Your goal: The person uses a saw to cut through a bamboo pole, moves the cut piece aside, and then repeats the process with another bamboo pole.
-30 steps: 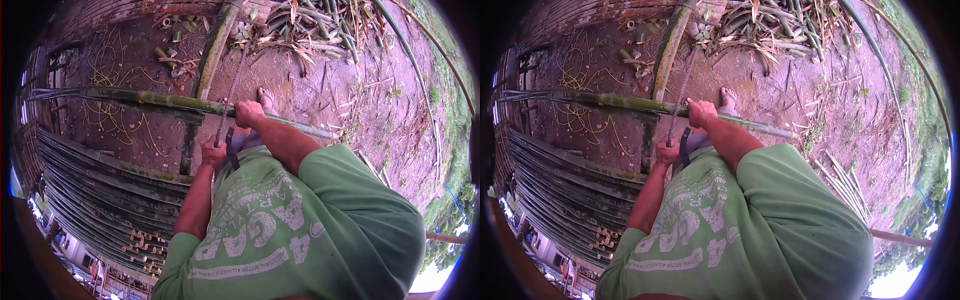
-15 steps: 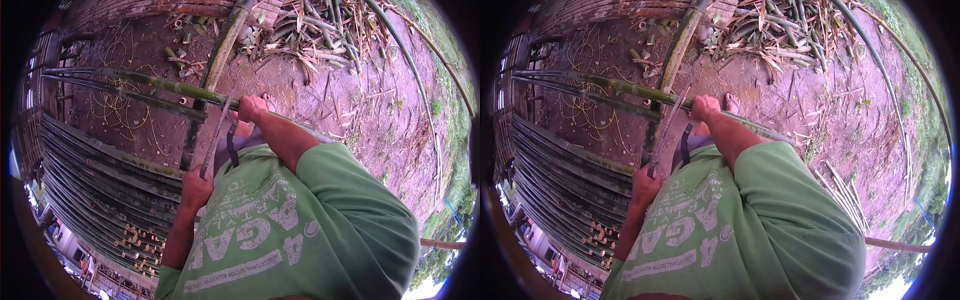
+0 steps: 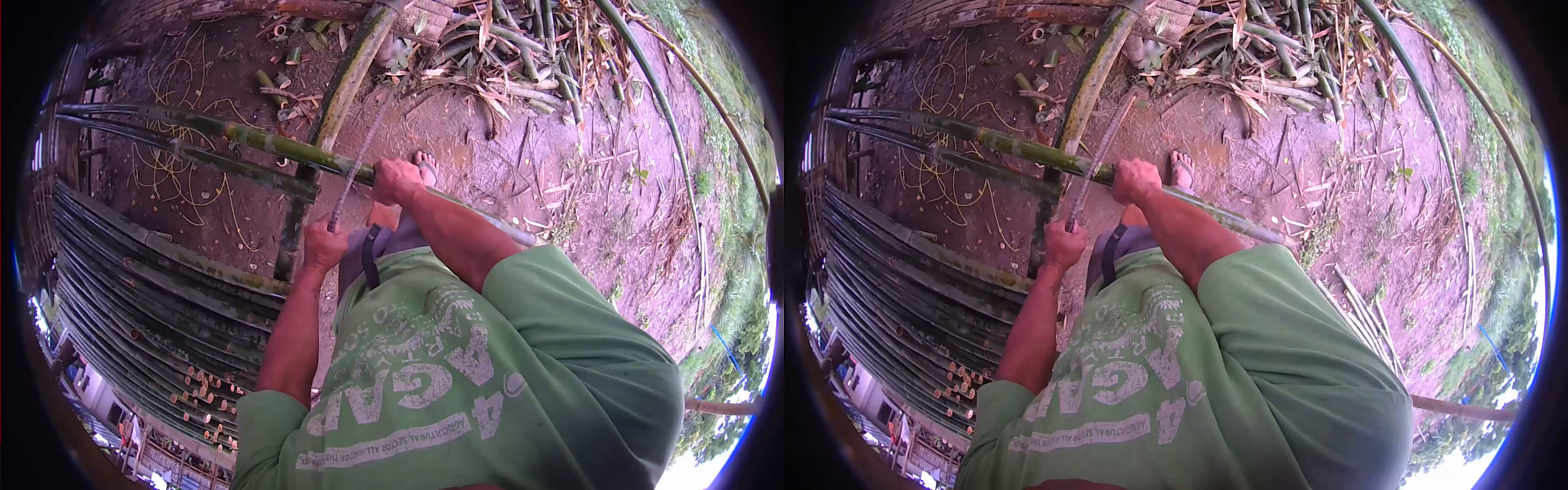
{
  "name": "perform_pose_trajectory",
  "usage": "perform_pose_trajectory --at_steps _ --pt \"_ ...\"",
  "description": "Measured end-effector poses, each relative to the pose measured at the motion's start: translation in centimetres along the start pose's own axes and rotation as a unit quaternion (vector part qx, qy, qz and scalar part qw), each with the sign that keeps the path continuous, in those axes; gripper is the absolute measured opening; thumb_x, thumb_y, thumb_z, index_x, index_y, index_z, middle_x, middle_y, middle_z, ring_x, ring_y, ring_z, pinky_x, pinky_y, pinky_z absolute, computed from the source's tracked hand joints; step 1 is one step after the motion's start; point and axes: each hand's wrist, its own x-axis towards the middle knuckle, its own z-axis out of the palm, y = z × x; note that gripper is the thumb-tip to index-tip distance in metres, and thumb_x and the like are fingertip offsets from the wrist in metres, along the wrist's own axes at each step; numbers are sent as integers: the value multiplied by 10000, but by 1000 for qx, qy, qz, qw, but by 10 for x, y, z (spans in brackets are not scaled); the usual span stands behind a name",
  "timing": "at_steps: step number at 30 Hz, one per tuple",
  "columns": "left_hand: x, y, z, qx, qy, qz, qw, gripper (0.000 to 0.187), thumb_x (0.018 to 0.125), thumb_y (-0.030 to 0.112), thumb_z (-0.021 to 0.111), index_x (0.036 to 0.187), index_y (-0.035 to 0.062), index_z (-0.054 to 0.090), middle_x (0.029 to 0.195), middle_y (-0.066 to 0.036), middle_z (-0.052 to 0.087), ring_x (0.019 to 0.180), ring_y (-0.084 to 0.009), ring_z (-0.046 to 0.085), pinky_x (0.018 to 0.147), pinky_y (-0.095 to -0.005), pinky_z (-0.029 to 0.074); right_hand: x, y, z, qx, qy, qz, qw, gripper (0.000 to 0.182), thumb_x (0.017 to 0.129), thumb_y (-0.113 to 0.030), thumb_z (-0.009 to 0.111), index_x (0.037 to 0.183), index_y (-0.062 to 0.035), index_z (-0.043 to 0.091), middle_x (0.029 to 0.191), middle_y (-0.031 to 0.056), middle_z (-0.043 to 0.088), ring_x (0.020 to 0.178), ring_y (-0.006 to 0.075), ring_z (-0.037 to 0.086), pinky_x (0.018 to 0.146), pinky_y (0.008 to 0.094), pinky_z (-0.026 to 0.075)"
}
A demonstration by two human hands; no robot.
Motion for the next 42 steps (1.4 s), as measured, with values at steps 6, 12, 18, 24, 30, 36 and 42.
perform_pose_trajectory --at_steps 6,12,18,24,30,36,42 --pt "-18 -61 32 -111 9 -16 994 134 744 107 582 661 52 492 567 -129 514 493 -254 527 511 -380 434 -14 -7 -9 5 -4 24 1000 292 678 -152 642 959 -102 702 1002 141 680 960 288 662 817 377 539" --pt "1 46 -29 -7 -52 -51 997 148 758 125 590 725 -5 527 612 -189 541 581 -345 566 574 -418 446 -7 -6 6 -10 35 36 999 272 697 -139 649 959 -90 703 1012 147 679 965 296 661 812 383 540" --pt "-90 99 -133 17 -129 -128 983 142 771 111 548 812 -25 561 695 -264 585 700 -435 608 629 -502 457 -10 -13 -15 -24 23 50 998 285 719 -133 646 995 -85 695 1021 145 679 967 295 661 820 383 537" --pt "-113 92 -135 58 -144 -184 971 128 738 95 559 791 -21 566 696 -274 583 695 -445 605 622 -499 464 -20 -14 -21 0 46 32 998 264 748 -177 626 984 -85 698 1007 149 682 952 304 664 808 383 540" --pt "45 57 -17 57 -103 -102 988 177 744 111 569 781 -54 622 710 -270 601 713 -435 617 617 -474 466 0 2 3 -8 32 9 999 255 765 -206 611 968 -73 689 1002 169 677 947 312 664 806 397 538" --pt "51 40 4 36 -50 -37 997 147 717 121 584 704 -25 575 651 -249 580 634 -426 591 598 -476 448 0 1 1 37 55 16 998 266 751 -208 618 973 -79 688 988 179 675 949 323 660 824 410 526" --pt "-97 86 -112 44 -134 -156 978 119 705 81 540 771 -16 561 678 -267 571 685 -431 602 616 -486 465 -1 1 -1 35 43 6 998 273 745 -198 609 979 -84 689 992 185 673 954 328 657 823 412 527"
